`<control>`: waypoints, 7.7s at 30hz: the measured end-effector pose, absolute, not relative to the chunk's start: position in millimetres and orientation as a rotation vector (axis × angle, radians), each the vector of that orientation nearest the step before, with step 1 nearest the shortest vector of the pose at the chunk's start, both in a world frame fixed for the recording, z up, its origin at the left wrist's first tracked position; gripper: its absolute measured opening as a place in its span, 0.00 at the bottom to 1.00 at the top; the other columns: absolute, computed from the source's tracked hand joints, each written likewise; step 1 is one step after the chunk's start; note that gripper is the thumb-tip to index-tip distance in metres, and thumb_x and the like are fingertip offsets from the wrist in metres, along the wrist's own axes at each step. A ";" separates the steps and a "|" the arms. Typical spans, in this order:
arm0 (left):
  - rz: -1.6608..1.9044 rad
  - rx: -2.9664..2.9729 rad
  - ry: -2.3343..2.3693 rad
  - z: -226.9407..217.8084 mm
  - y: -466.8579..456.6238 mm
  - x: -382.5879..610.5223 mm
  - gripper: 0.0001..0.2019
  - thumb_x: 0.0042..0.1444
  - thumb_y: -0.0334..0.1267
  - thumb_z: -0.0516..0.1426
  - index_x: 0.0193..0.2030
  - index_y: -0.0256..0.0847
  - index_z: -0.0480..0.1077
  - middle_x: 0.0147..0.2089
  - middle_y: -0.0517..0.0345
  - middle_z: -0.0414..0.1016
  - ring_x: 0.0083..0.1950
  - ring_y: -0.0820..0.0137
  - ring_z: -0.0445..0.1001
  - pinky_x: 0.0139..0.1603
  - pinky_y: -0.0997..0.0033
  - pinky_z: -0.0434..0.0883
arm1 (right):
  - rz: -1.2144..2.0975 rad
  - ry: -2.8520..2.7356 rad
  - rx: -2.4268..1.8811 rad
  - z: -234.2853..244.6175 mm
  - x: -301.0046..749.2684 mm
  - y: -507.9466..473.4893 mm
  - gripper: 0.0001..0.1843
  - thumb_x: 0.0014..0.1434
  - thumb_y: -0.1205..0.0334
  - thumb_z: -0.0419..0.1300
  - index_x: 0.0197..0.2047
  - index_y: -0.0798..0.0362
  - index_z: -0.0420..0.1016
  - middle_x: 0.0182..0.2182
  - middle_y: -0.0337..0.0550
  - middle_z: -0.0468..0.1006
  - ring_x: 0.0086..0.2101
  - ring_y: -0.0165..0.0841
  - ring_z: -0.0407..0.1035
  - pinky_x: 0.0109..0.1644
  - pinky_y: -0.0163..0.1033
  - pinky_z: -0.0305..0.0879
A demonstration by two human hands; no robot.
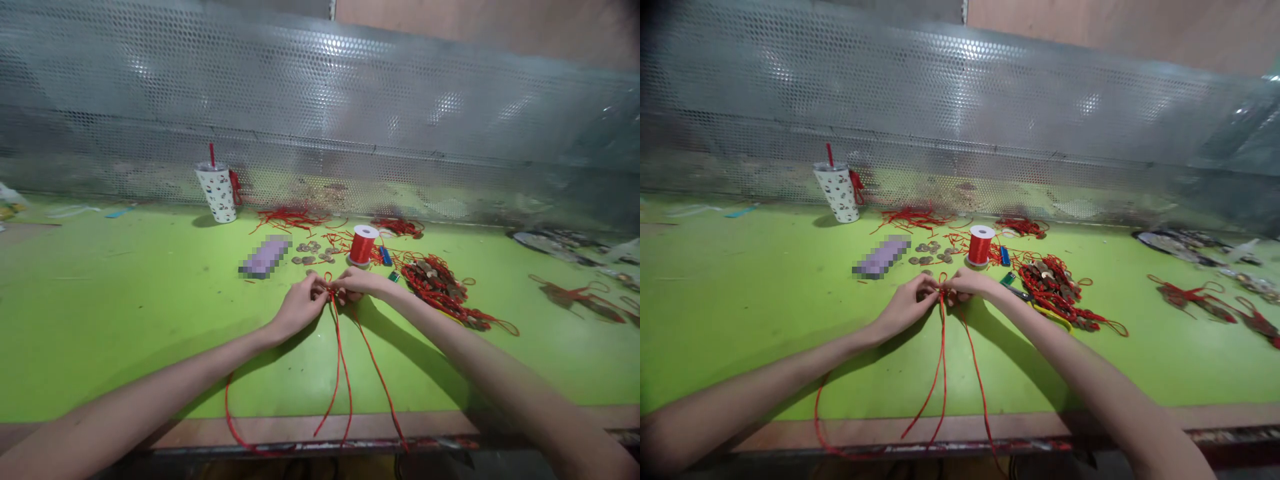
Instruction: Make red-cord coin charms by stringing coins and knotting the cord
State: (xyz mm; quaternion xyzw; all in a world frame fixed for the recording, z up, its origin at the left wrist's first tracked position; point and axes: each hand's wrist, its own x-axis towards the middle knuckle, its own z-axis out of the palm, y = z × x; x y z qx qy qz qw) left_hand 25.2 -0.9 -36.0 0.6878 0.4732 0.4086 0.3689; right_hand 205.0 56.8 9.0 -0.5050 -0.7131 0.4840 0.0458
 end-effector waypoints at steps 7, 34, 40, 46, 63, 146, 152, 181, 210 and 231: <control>1.076 1.696 1.251 -36.8 -0.6 27.2 0.05 0.57 0.34 0.60 0.38 0.41 0.67 0.34 0.55 0.80 0.38 0.62 0.82 0.40 0.64 0.74 | 1.432 -2.046 -1.541 -1.3 203.5 54.0 0.18 0.63 0.62 0.61 0.21 0.57 0.75 0.14 0.34 0.67 0.15 0.22 0.53 0.21 0.32 0.47; 1.106 1.559 1.013 -19.3 -9.7 23.0 0.16 0.52 0.51 0.66 0.34 0.39 0.76 0.33 0.55 0.79 0.35 0.67 0.77 0.39 0.66 0.74 | 1.167 -1.841 -0.953 -16.0 218.3 -10.3 0.15 0.66 0.46 0.58 0.46 0.48 0.70 0.37 0.40 0.75 0.35 0.32 0.68 0.37 0.39 0.65; 1.136 1.513 0.967 -19.2 -13.0 24.8 0.16 0.51 0.51 0.68 0.33 0.39 0.76 0.33 0.57 0.78 0.36 0.69 0.76 0.42 0.67 0.74 | 1.162 -1.993 -0.918 -20.5 217.0 -11.3 0.14 0.64 0.49 0.61 0.45 0.51 0.74 0.36 0.42 0.76 0.35 0.33 0.67 0.40 0.40 0.65; 1.148 1.492 0.961 -19.5 -16.7 26.3 0.16 0.50 0.52 0.68 0.33 0.40 0.77 0.34 0.55 0.79 0.36 0.67 0.76 0.42 0.65 0.74 | 1.136 -1.972 -0.924 -24.7 212.3 -10.4 0.14 0.64 0.52 0.59 0.36 0.54 0.74 0.29 0.41 0.73 0.31 0.31 0.63 0.37 0.39 0.60; 1.234 1.475 0.990 -17.2 -15.9 26.5 0.14 0.52 0.48 0.66 0.33 0.38 0.74 0.28 0.61 0.71 0.30 0.73 0.67 0.32 0.73 0.64 | 1.015 -2.062 -0.952 -30.0 207.1 -14.6 0.12 0.60 0.57 0.61 0.29 0.54 0.74 0.24 0.38 0.72 0.26 0.30 0.61 0.32 0.37 0.57; 1.014 1.251 0.911 -19.2 -9.9 23.8 0.21 0.45 0.53 0.71 0.30 0.36 0.75 0.19 0.68 0.57 0.20 0.81 0.48 0.21 0.74 0.43 | 1.371 -1.508 -1.026 -21.6 201.1 -14.0 0.20 0.49 0.45 0.71 0.32 0.53 0.76 0.20 0.32 0.65 0.21 0.23 0.50 0.24 0.34 0.42; 1.018 1.283 0.935 -17.0 -11.5 24.2 0.22 0.44 0.54 0.70 0.31 0.36 0.75 0.19 0.68 0.57 0.20 0.80 0.48 0.21 0.74 0.42 | 1.424 -1.533 -1.029 -26.0 203.9 -11.0 0.21 0.49 0.43 0.71 0.33 0.53 0.75 0.17 0.29 0.60 0.19 0.23 0.49 0.24 0.34 0.41; 1.046 1.302 1.021 -17.8 -6.0 18.8 0.22 0.43 0.53 0.70 0.33 0.33 0.77 0.18 0.68 0.58 0.20 0.80 0.50 0.22 0.74 0.45 | 1.139 -1.432 -1.096 -25.0 206.7 -8.9 0.24 0.48 0.39 0.71 0.32 0.54 0.79 0.20 0.34 0.65 0.21 0.25 0.52 0.25 0.35 0.46; 1.207 1.191 0.997 -14.8 0.6 24.5 0.19 0.52 0.53 0.64 0.34 0.38 0.68 0.23 0.64 0.70 0.18 0.82 0.51 0.18 0.79 0.45 | 0.361 -2.582 -0.542 -29.3 186.7 -70.5 0.15 0.71 0.60 0.48 0.36 0.53 0.72 0.21 0.36 0.72 0.20 0.28 0.56 0.26 0.37 0.48; 1.039 1.377 0.932 -11.5 -24.8 32.0 0.23 0.52 0.57 0.65 0.38 0.38 0.70 0.19 0.67 0.67 0.20 0.76 0.63 0.22 0.78 0.54 | 1.652 -1.288 -0.856 -32.6 192.3 -20.3 0.14 0.53 0.61 0.66 0.43 0.49 0.71 0.35 0.37 0.77 0.31 0.30 0.72 0.39 0.39 0.70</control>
